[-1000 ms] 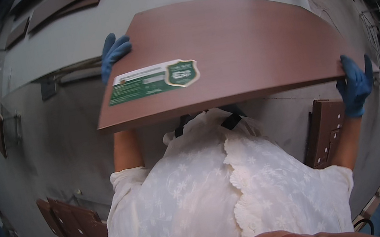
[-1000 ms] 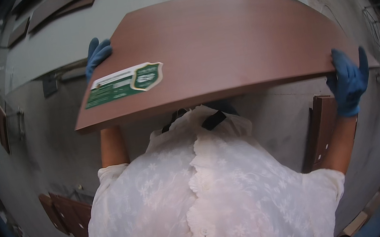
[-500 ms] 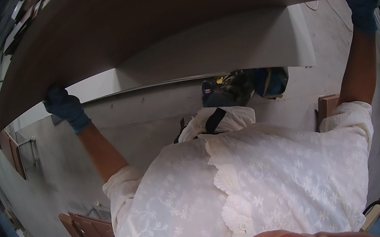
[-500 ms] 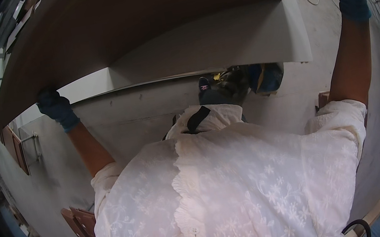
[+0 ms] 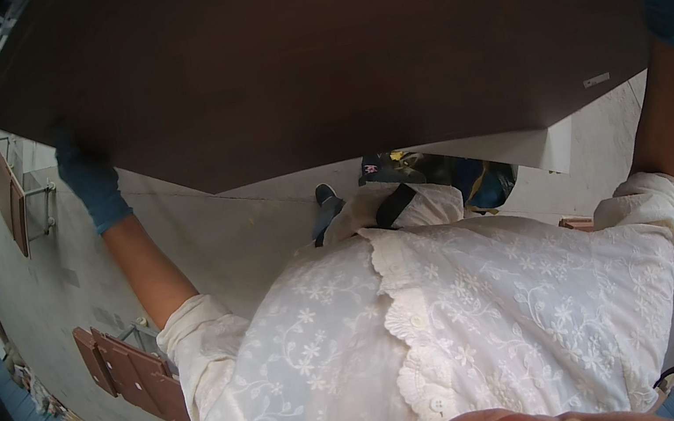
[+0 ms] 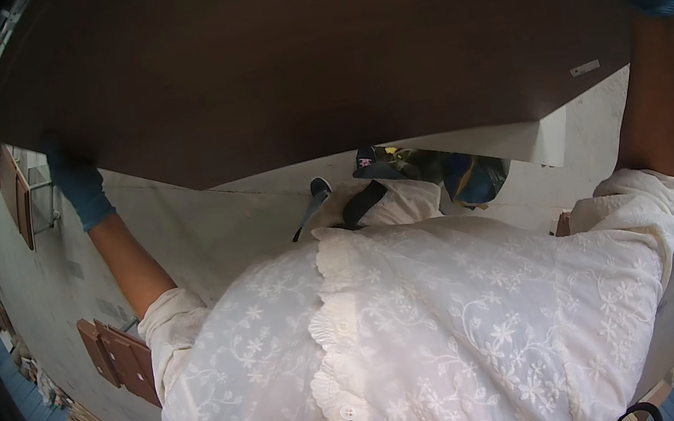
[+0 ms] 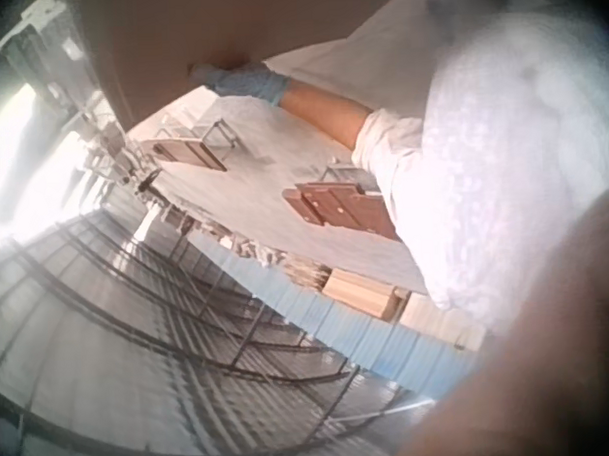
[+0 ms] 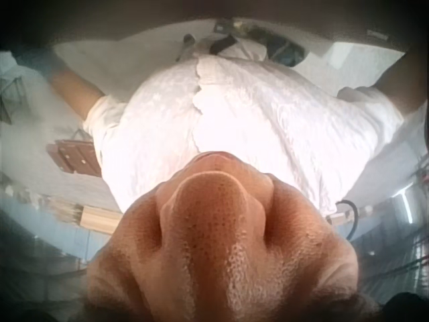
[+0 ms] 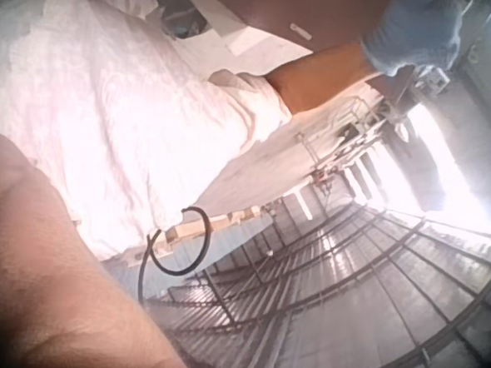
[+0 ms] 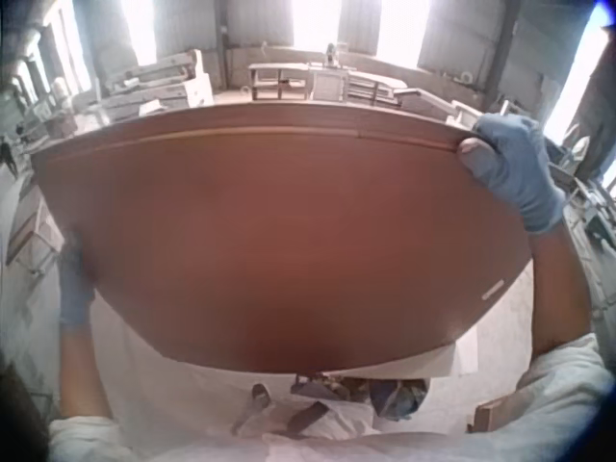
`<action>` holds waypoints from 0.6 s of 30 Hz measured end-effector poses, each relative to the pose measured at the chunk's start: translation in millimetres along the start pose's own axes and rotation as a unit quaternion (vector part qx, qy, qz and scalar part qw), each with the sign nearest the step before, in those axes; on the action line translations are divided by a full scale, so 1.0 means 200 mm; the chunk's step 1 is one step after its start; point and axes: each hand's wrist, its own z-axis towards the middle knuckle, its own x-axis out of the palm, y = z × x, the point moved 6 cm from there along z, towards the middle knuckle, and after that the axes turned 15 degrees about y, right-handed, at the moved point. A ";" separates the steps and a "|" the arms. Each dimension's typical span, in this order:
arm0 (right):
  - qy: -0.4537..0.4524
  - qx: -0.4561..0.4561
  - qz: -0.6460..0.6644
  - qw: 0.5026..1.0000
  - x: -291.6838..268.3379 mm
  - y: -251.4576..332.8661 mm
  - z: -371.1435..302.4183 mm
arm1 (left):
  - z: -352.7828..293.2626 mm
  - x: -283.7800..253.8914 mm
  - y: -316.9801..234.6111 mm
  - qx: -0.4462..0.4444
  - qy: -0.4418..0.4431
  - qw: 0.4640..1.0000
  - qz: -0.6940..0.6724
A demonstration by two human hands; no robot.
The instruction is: The person handles brown wood panels, wiping surfaces with a cloth, marking edges with a marker, and applying a sealant from a tube to the edges. The person then wipes the applied sealant and stacks the finished panel with others.
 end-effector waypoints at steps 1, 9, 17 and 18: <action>0.002 -0.001 -0.018 1.000 0.04 -0.03 0.01 | 0.02 0.03 0.03 -0.001 0.032 0.999 0.037; 0.110 0.006 -0.023 0.994 0.37 -0.36 0.10 | 0.10 0.10 0.13 -0.002 0.096 0.946 0.311; 0.004 0.002 -0.025 1.000 0.38 -0.17 0.19 | 0.27 0.16 0.29 0.013 0.114 0.988 0.099; 0.009 0.006 -0.040 0.999 0.39 -0.16 0.21 | 0.22 0.11 0.36 -0.009 0.054 0.995 0.083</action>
